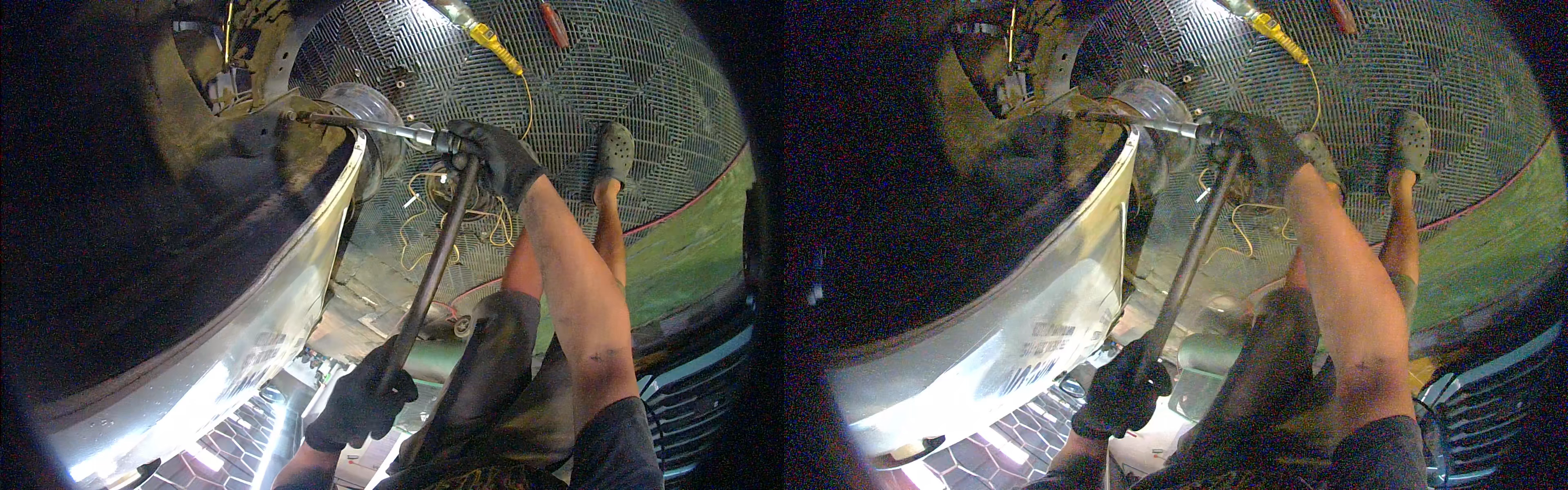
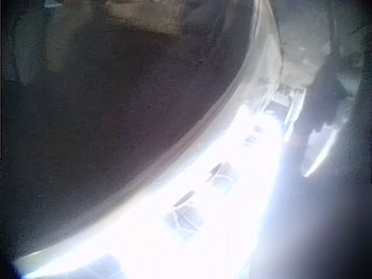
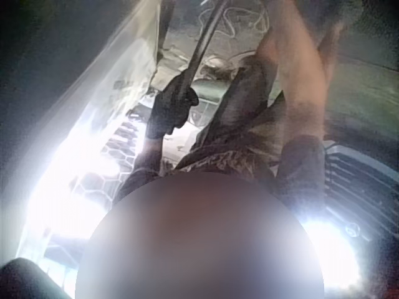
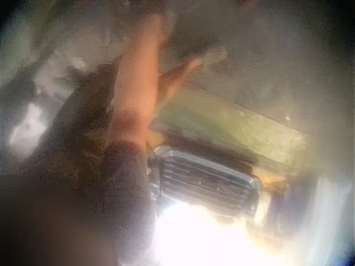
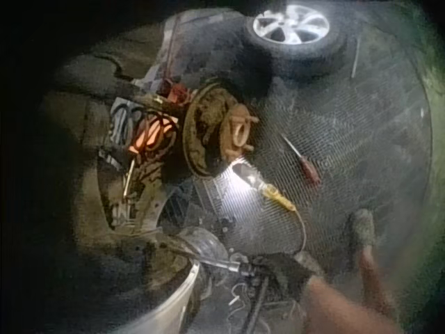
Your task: The person uses a torque wrench to tighten bolts on the rear brake assembly of a white car. They then remove the brake drum and install new brake shoes, securing them with springs and adjusting components.
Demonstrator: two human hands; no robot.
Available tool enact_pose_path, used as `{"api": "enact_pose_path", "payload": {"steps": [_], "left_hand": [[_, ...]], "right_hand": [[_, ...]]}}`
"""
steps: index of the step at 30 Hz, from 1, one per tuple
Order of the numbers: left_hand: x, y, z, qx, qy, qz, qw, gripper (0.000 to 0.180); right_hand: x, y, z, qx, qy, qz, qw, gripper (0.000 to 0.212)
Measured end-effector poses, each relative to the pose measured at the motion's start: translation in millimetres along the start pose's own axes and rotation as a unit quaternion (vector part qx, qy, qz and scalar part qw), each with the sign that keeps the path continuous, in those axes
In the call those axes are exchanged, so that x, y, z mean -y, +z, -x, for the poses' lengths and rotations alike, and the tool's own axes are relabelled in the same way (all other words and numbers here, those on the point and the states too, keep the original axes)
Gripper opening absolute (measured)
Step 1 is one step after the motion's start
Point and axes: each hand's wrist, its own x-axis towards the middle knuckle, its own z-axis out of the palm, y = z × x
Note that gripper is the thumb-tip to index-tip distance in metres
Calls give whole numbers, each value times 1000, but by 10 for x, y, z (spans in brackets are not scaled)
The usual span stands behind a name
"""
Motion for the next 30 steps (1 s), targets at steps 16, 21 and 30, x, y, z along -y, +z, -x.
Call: {"api": "enact_pose_path", "payload": {"steps": [16,21,30], "left_hand": [[707,209,-135,43,-67,98,992,63],[1246,450,-699,-33,122,-149,981,26],[1350,682,-910,-111,20,8,994,28]], "right_hand": [[90,62,57,38,-174,346,921,18],[115,251,138,-19,-114,137,984,21],[260,240,-8,-24,-103,87,991,24]]}}
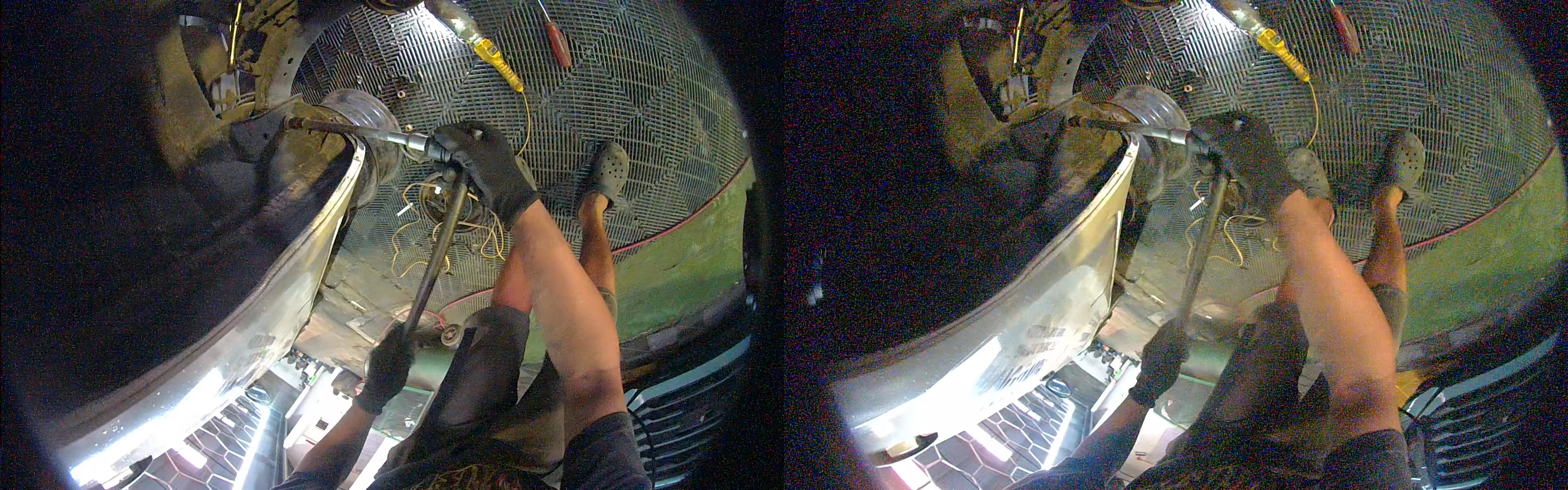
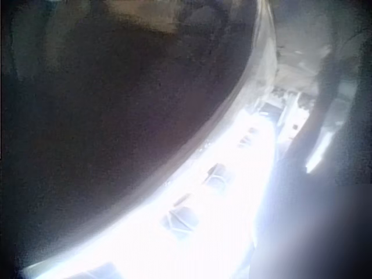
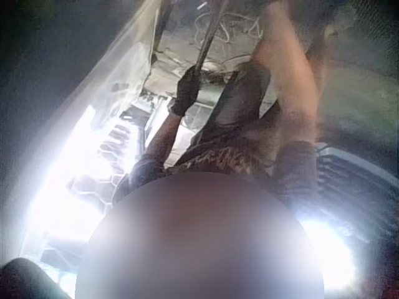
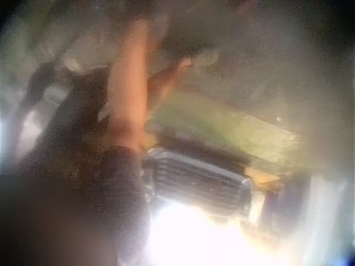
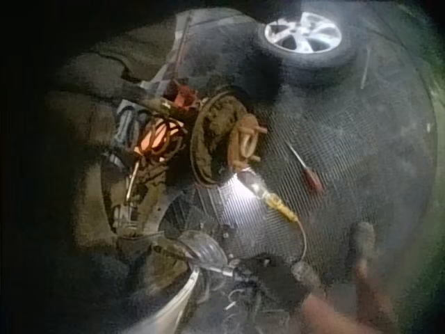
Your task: The person uses a torque wrench to tighten bolts on the rear brake assembly of a white car. They then remove the brake drum and install new brake shoes, securing them with springs and adjusting components.
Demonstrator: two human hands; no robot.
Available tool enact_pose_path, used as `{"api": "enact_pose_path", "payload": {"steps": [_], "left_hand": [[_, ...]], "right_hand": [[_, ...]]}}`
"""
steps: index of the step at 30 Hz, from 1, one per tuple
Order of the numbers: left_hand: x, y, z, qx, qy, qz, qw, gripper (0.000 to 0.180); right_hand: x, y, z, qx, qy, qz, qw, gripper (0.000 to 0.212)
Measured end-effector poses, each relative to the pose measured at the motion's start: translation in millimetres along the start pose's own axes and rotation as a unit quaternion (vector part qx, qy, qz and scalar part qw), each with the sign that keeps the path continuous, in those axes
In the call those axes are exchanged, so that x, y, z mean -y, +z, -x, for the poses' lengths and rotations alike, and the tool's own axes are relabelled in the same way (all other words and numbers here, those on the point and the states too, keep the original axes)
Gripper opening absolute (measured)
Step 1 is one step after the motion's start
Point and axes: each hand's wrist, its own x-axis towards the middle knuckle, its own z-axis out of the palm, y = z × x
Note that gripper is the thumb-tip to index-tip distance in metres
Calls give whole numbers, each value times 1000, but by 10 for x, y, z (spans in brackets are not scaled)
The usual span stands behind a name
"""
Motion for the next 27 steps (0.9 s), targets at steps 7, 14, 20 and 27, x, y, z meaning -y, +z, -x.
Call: {"api": "enact_pose_path", "payload": {"steps": [7,14,20,27], "left_hand": [[-34,417,-281,-189,145,-114,965,36],[-5,729,-1227,-243,138,-24,960,39],[-28,1001,-1501,-254,178,-65,948,41],[139,1103,-1912,-333,297,-16,895,36]], "right_hand": [[73,197,201,29,25,-63,997,22],[-81,284,111,-25,-150,65,986,19],[-83,90,46,22,-147,70,986,22],[-494,36,-126,-24,-296,119,947,23]]}}
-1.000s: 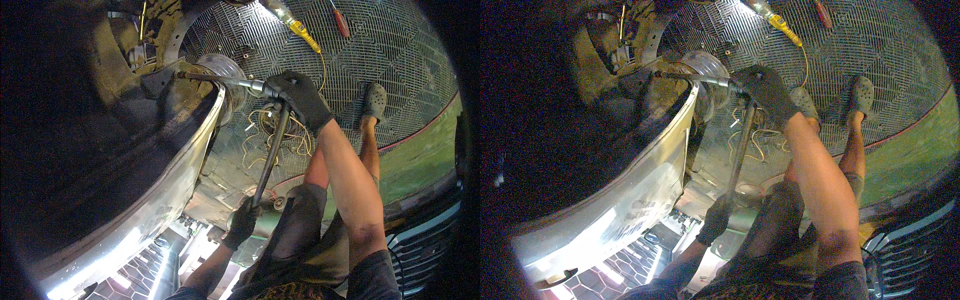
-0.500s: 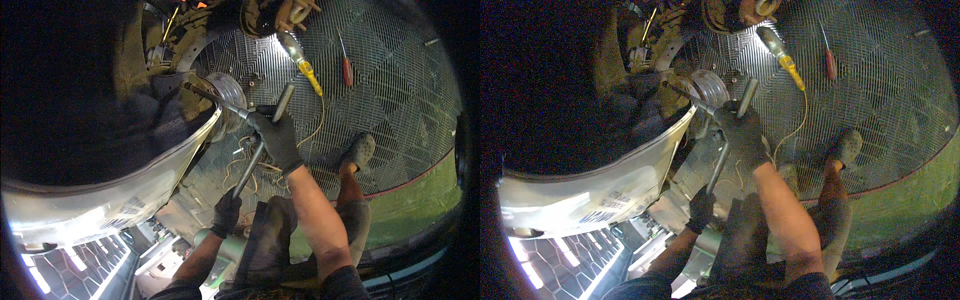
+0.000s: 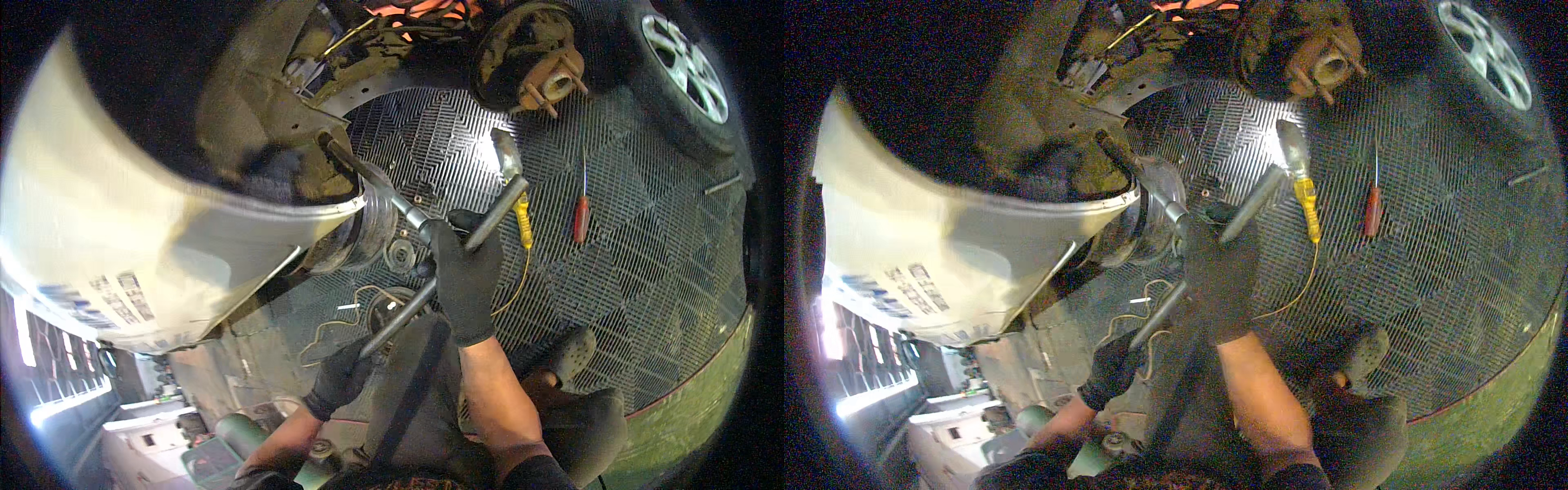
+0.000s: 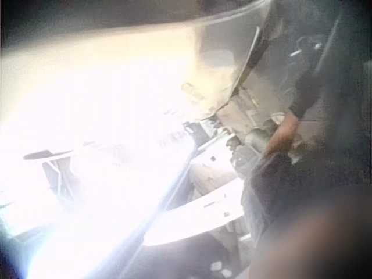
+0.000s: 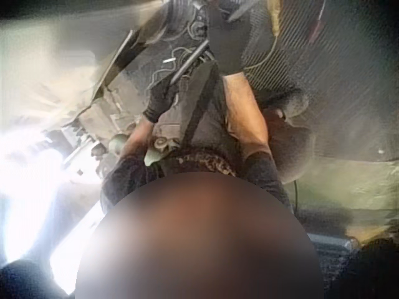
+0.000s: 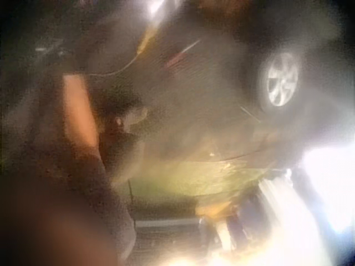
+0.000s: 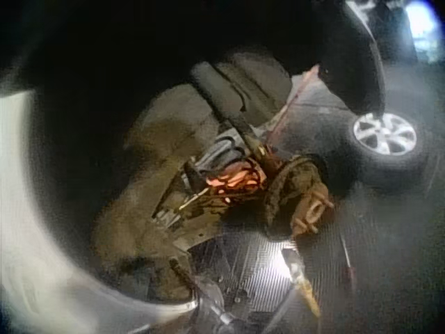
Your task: The person uses a torque wrench to tighten bolts on the rear brake assembly of a white car. They then remove the brake drum and install new brake shoes, securing them with springs and adjusting components.
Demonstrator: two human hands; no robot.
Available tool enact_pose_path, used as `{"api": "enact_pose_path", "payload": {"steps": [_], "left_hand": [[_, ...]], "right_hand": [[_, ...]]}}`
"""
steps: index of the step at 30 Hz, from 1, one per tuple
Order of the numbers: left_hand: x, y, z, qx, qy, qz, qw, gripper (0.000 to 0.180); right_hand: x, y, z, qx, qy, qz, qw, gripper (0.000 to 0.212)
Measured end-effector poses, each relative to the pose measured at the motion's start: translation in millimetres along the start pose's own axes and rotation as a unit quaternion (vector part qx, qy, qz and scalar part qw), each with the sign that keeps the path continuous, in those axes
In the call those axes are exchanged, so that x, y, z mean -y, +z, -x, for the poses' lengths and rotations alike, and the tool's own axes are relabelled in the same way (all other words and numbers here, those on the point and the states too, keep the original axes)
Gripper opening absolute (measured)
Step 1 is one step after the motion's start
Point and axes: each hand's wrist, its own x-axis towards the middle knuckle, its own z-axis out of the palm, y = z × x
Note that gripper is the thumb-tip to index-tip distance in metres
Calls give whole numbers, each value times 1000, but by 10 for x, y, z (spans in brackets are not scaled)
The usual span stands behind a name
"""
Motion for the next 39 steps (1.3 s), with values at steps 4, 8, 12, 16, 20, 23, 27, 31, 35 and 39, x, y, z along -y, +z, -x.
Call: {"api": "enact_pose_path", "payload": {"steps": [4,8,12,16,20,23,27,31,35,39], "left_hand": [[2,366,-140,-2,-8,44,999,43],[-207,-238,84,55,32,44,997,58],[-426,-946,311,74,124,-28,989,64],[-705,-1049,134,55,90,-51,993,56],[-1213,-1718,13,65,128,-171,975,45],[-1664,-2308,-290,141,183,-229,946,49],[-2174,-2450,-717,105,310,-314,892,36],[-2376,-2322,-765,111,305,-396,859,36],[-2324,-2041,-998,164,332,-351,860,31],[-2385,-1850,-1119,141,407,-277,859,30]], "right_hand": [[-152,-78,-87,25,-53,-12,998,17],[-140,-77,-207,5,-47,-16,999,17],[-17,-19,-186,-80,-25,76,994,38],[-8,-65,-175,-148,-348,220,899,55],[-156,-180,-162,-63,-465,336,817,35],[-244,-271,-163,95,-481,278,826,38],[-244,-347,-205,122,-379,151,905,64],[-168,-341,-236,167,-293,265,903,64],[-154,-283,-193,177,-419,312,834,50],[-154,-232,-179,137,-326,241,904,33]]}}
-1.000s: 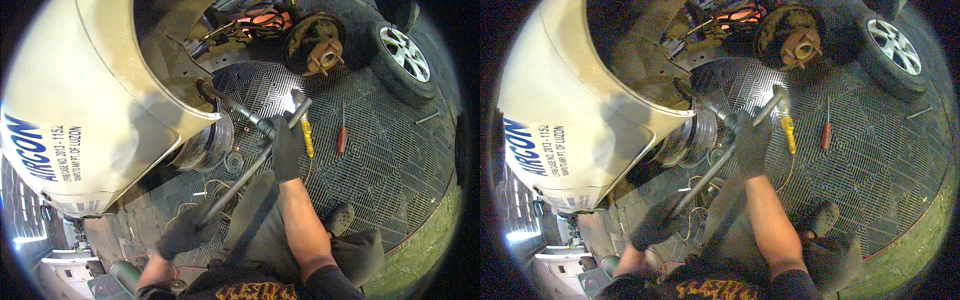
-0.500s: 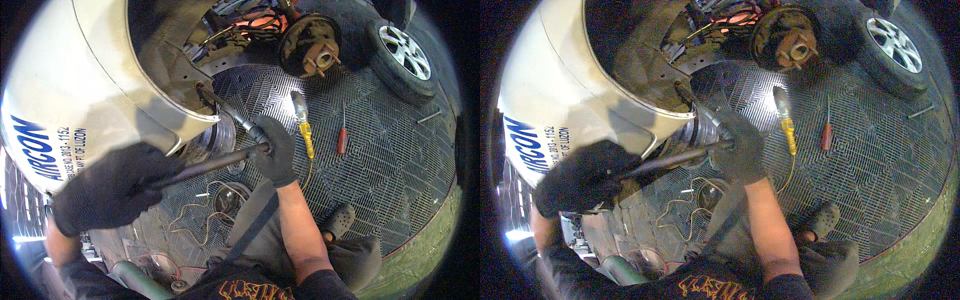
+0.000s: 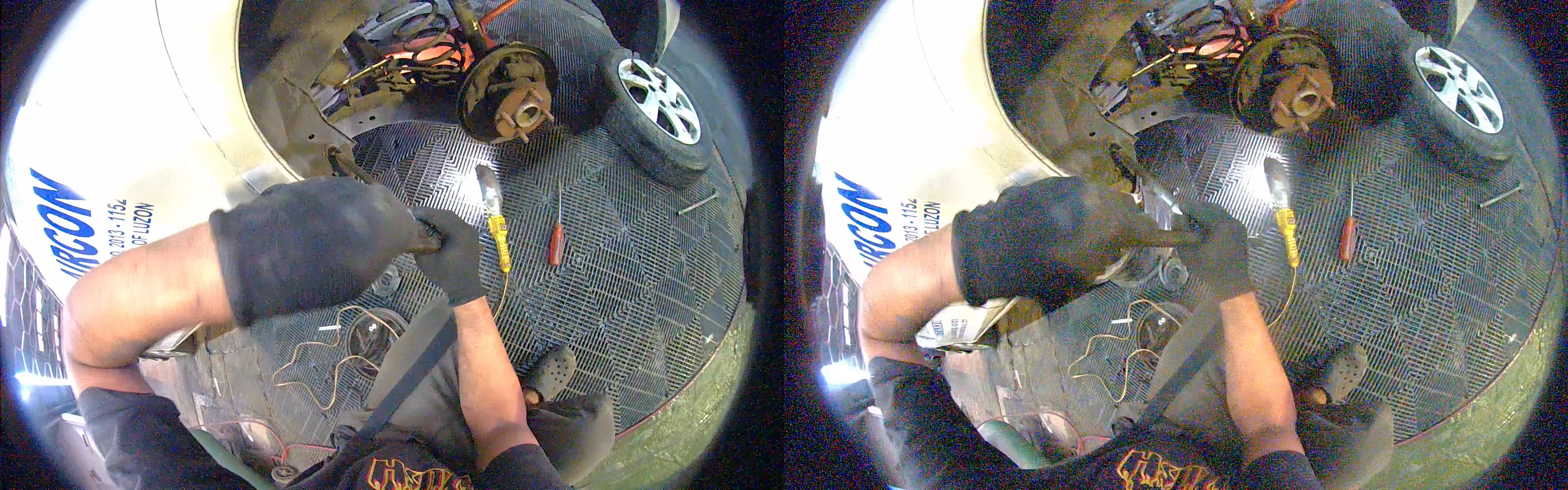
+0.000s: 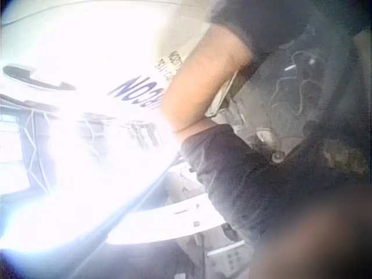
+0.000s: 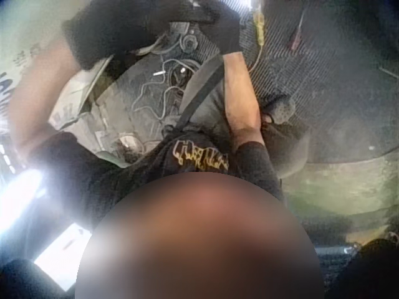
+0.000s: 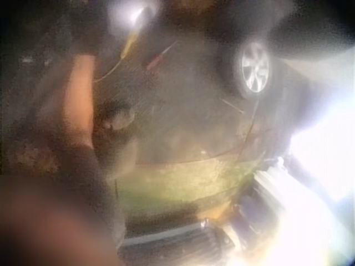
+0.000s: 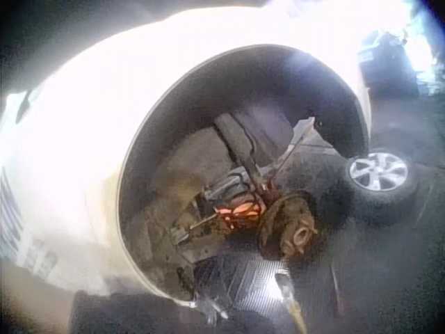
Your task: The person uses a torque wrench to tighten bolts on the rear brake assembly of a white car. They then remove the brake drum and install new brake shoes, securing them with springs and adjusting components.
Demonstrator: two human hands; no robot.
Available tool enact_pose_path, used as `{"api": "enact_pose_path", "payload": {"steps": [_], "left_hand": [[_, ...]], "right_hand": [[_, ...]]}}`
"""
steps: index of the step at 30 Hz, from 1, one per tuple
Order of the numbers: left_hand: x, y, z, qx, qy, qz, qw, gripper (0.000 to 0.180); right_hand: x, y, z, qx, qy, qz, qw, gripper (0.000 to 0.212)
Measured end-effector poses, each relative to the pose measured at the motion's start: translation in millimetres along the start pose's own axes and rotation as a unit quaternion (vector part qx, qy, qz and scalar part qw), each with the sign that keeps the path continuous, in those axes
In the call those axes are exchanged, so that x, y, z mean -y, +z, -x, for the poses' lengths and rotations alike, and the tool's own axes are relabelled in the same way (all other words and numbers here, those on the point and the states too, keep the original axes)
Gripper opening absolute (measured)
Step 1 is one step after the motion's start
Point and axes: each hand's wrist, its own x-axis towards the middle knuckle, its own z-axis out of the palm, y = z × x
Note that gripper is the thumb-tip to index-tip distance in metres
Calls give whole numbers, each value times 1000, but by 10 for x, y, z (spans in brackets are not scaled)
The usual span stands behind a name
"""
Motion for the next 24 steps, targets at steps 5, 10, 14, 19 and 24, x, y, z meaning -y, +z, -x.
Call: {"api": "enact_pose_path", "payload": {"steps": [5,10,14,19,24], "left_hand": [[-174,458,457,-259,-82,-184,945,24],[133,2598,257,-438,-160,108,878,32],[557,4065,-869,-399,-359,314,783,38],[967,4427,-1636,-281,-382,434,766,36],[884,4856,-1372,-242,-342,480,771,36]], "right_hand": [[52,52,-5,-30,-2,18,999,21],[125,33,-13,-18,37,26,999,21],[159,12,-32,0,58,36,998,22],[137,7,-35,-10,30,48,998,22],[2,54,10,-22,142,37,989,19]]}}
